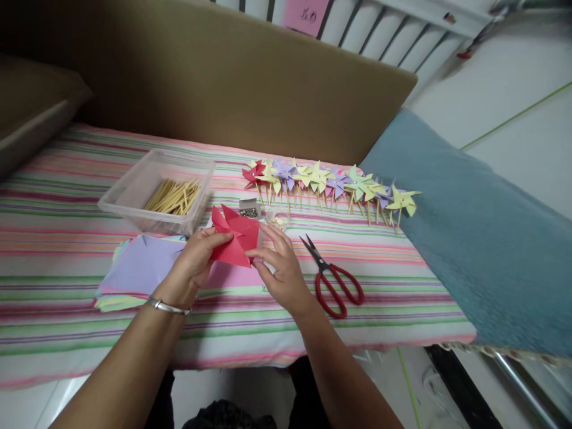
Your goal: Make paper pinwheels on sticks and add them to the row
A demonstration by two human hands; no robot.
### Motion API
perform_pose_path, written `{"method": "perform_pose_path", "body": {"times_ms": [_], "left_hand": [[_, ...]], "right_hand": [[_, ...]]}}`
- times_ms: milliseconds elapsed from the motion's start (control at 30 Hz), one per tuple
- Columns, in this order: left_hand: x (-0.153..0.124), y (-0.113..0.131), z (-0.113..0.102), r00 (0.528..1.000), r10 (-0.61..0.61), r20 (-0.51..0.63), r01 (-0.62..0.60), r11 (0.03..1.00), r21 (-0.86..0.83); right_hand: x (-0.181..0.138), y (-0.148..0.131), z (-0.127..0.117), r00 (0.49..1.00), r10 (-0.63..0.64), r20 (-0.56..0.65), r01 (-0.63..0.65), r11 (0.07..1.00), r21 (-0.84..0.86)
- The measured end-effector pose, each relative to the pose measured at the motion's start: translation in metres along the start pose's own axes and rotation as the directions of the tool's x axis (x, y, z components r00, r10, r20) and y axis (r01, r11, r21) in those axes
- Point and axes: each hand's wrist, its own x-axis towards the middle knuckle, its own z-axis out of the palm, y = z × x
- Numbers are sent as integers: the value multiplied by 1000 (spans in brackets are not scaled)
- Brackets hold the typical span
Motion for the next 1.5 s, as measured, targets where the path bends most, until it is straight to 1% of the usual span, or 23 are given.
{"method": "perform_pose_path", "body": {"times_ms": [200,333,500,667,767,867,967,1100,1233,1333,1500], "left_hand": [[-1,1,1,1000,-8,7,8,1000,18],[0,1,0,1000,-2,-29,3,1000,13],[0,0,1,1000,-15,-18,16,1000,19],[-1,0,3,1000,-17,-13,17,999,34],[-1,-1,3,999,-20,-29,21,999,47],[-2,-5,3,1000,-25,-5,26,997,66],[-3,-10,5,998,-33,44,29,995,91],[-4,-17,8,998,-56,43,49,989,143],[-3,-21,9,998,-37,50,28,984,175],[-3,-21,8,998,-37,47,28,982,188],[-2,-22,8,998,-30,61,18,982,189]], "right_hand": [[1,-3,-1,1000,11,3,-11,999,34],[0,-3,-2,999,37,8,-37,998,42],[-1,-1,-1,1000,18,-1,-18,999,27],[-1,0,0,999,34,3,-34,999,38],[0,-1,0,999,42,-1,-42,998,56],[2,-3,1,997,80,-15,-79,993,87],[3,-5,3,987,159,-35,-154,981,114],[3,-6,5,974,214,-77,-206,973,101],[3,-4,7,959,265,-102,-257,962,88],[3,-3,8,956,274,-103,-268,961,73],[3,-5,7,960,250,-124,-248,968,29]]}}
